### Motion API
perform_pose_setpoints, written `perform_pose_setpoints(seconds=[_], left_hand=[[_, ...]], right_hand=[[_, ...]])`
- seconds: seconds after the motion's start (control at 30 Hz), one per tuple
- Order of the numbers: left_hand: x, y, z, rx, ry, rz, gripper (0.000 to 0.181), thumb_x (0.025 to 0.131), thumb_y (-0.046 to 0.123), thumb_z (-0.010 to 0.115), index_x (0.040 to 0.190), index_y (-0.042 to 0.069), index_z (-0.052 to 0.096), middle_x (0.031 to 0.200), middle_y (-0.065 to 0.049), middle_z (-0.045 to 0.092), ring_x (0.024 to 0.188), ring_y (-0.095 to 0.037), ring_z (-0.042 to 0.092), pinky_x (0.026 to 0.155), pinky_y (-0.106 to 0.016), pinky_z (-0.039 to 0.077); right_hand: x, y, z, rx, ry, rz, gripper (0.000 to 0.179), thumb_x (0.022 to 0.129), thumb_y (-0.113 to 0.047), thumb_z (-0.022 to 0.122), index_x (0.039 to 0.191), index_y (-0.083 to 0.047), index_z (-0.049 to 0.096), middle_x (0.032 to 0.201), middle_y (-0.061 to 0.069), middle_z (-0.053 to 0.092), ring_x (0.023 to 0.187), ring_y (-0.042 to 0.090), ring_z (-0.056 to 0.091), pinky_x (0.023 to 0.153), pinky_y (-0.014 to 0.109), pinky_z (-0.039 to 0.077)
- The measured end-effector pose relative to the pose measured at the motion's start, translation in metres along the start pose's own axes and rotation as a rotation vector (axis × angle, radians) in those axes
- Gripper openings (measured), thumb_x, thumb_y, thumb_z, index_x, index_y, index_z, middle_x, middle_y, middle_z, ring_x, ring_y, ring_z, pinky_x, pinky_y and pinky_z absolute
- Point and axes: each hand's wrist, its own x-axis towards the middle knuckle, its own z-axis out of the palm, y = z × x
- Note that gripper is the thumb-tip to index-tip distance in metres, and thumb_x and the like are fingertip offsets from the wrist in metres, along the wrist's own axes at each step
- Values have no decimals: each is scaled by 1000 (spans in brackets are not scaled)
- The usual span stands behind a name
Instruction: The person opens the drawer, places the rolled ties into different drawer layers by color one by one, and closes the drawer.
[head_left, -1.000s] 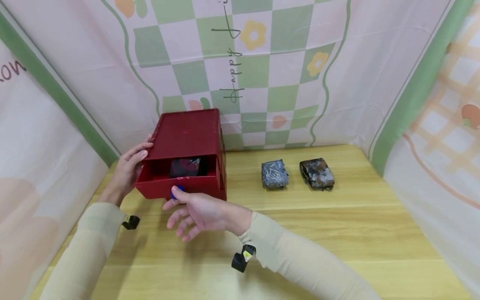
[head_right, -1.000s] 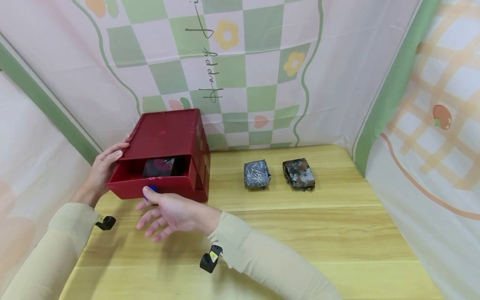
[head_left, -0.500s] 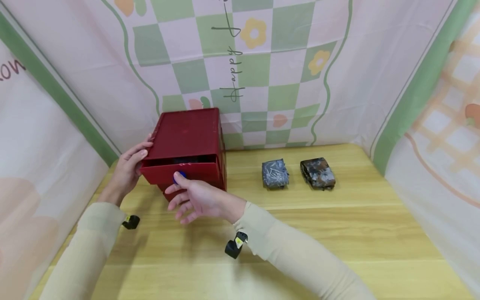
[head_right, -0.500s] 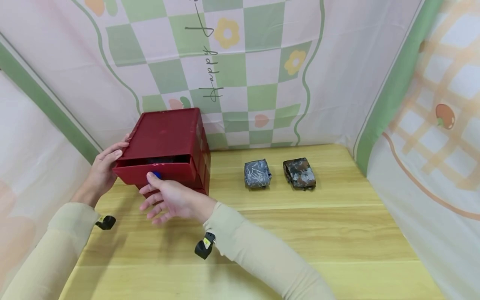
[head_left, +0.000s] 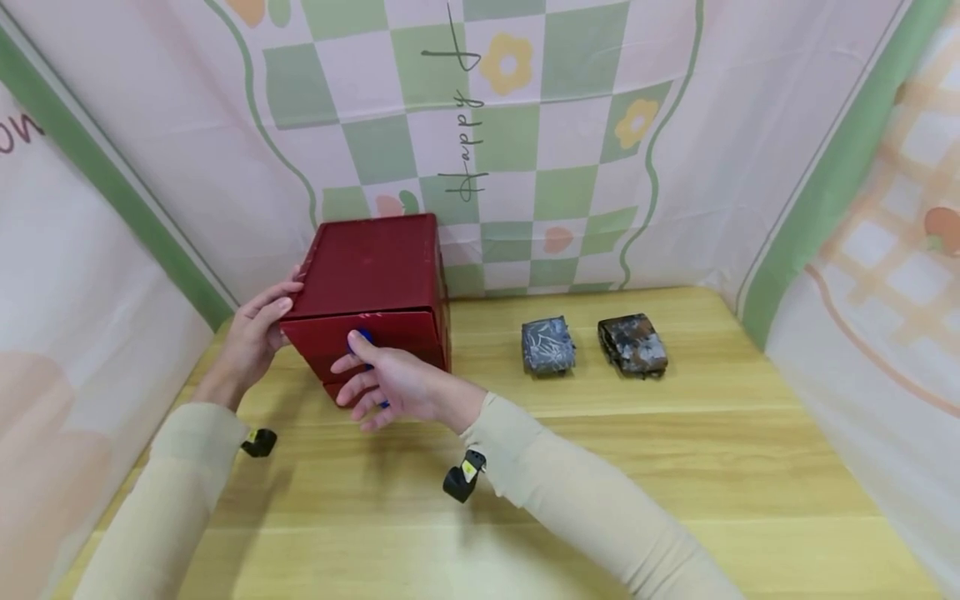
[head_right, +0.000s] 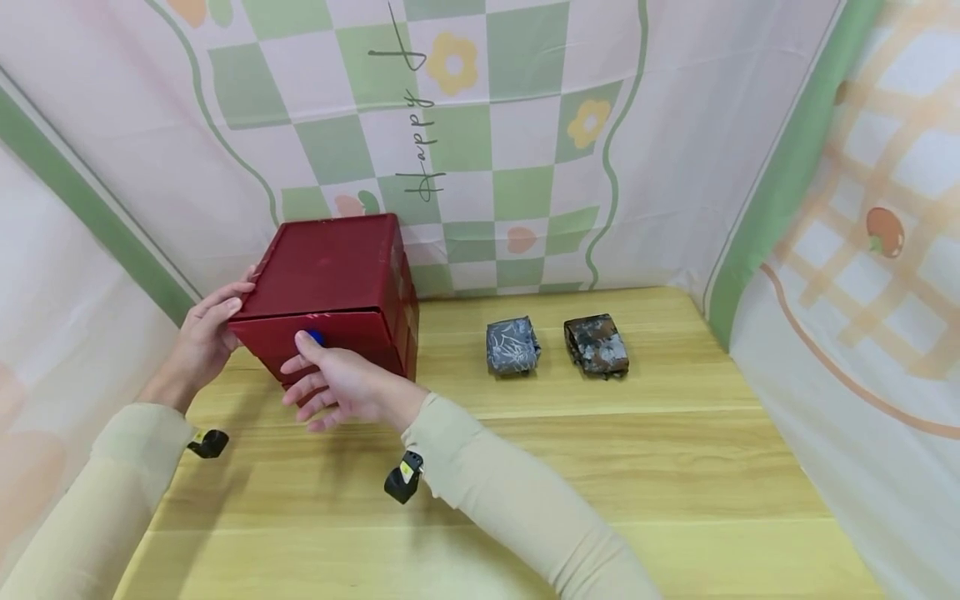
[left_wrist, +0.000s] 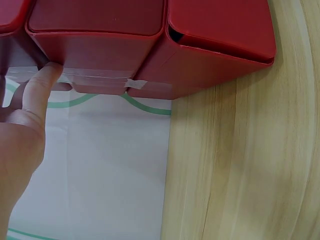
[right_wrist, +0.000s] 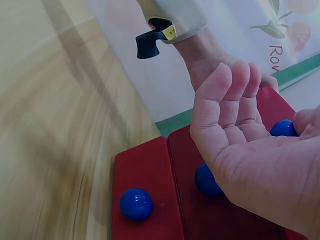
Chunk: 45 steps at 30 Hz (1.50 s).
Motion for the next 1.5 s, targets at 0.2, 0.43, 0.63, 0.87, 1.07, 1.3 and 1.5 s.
perform_pose_setpoints(seconds=[0.2, 0.43, 0.63, 0.87, 1.07, 1.3, 1.5], left_hand=[[-1, -1, -1, -8, -1, 0, 27, 106, 10, 50, 120, 16, 73, 167, -8, 23, 116, -14, 66, 76, -28, 59], [-1, 0, 0, 13, -7, 8, 27, 106, 9, 49, 120, 15, 72, 167, -9, 23, 118, -14, 64, 75, -29, 59], [0, 2, 0, 9, -7, 4, 27, 106, 9, 50, 119, 15, 72, 167, -9, 23, 116, -14, 65, 75, -28, 59], [0, 2, 0, 15, -7, 0, 26, 106, 10, 50, 120, 15, 72, 167, -8, 22, 119, -14, 64, 76, -29, 59], [1, 2, 1, 17, -6, -4, 26, 106, 11, 51, 120, 15, 72, 168, -7, 22, 122, -14, 62, 78, -30, 59], [1, 3, 2, 12, 0, -2, 26, 106, 11, 51, 120, 15, 72, 167, -8, 23, 122, -14, 62, 77, -30, 59], [1, 3, 2, 4, 4, -4, 26, 106, 10, 50, 119, 15, 73, 168, -8, 22, 122, -13, 61, 76, -29, 59]], right_hand=[[2, 1, -2, 11, -6, 3, 71, 105, -61, 34, 144, -3, 47, 91, 7, 64, 72, 23, 63, 65, 36, 57], [6, 1, -7, -14, 11, -24, 67, 104, -61, 38, 140, -6, 52, 93, 7, 65, 73, 22, 63, 76, 45, 59], [7, 1, -8, -22, 14, -33, 68, 104, -62, 38, 140, -7, 52, 93, 7, 66, 73, 22, 63, 80, 47, 58], [5, 2, -8, -27, 20, -44, 68, 103, -63, 38, 141, -7, 52, 92, 7, 66, 72, 22, 63, 75, 43, 59], [6, 4, -7, -21, 35, -50, 69, 103, -64, 38, 139, -8, 54, 92, 6, 66, 72, 21, 63, 73, 41, 59], [8, 5, -7, -15, 44, -51, 71, 101, -66, 39, 137, -7, 55, 91, 6, 65, 72, 21, 62, 71, 39, 59], [5, 7, -13, -14, 17, -41, 76, 99, -69, 40, 139, -5, 51, 90, 6, 64, 70, 20, 61, 67, 36, 58]])
